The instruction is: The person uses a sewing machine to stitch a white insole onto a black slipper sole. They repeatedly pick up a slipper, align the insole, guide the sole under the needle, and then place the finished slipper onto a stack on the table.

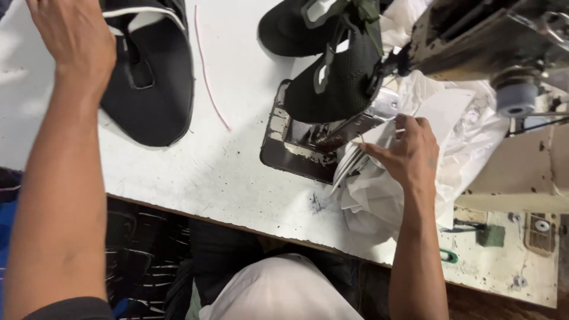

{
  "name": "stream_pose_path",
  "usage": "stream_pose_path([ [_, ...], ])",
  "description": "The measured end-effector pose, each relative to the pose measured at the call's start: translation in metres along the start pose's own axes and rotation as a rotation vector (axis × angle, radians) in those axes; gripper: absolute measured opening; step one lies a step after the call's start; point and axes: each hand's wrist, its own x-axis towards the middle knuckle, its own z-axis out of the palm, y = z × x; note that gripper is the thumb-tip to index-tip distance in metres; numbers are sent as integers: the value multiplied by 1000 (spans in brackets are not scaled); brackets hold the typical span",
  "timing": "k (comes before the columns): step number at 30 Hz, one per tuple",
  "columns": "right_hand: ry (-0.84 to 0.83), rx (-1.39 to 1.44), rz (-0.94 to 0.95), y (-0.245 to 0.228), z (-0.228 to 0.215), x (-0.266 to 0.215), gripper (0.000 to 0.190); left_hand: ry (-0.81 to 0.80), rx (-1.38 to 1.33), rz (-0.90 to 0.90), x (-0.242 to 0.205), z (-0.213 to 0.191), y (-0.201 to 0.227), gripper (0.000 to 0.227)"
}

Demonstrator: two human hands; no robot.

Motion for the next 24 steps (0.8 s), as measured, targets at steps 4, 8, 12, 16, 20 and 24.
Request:
stream_pose_path([
  [4, -7, 12, 37, -8, -4, 1, 88, -125, 58, 30, 26, -60, 13, 16],
  [8, 46, 15, 9, -14, -3, -9, 86, -180, -43, -32, -12, -183, 84, 20],
  [12, 168, 69, -120, -16, -1, -23, 84, -184, -112, -36, -79, -227, 192, 7],
  [16, 210, 110, -166, -6, 2, -22, 84, -343, -254, 201, -136, -232, 271, 7],
  [20, 234, 145, -175, -2, 8, -25, 84, -158, -499, 68, -126, -225, 270, 26],
  [24, 360, 227, -204, -3, 5, -35, 81, -460, -425, 133, -85, -232, 270, 23],
])
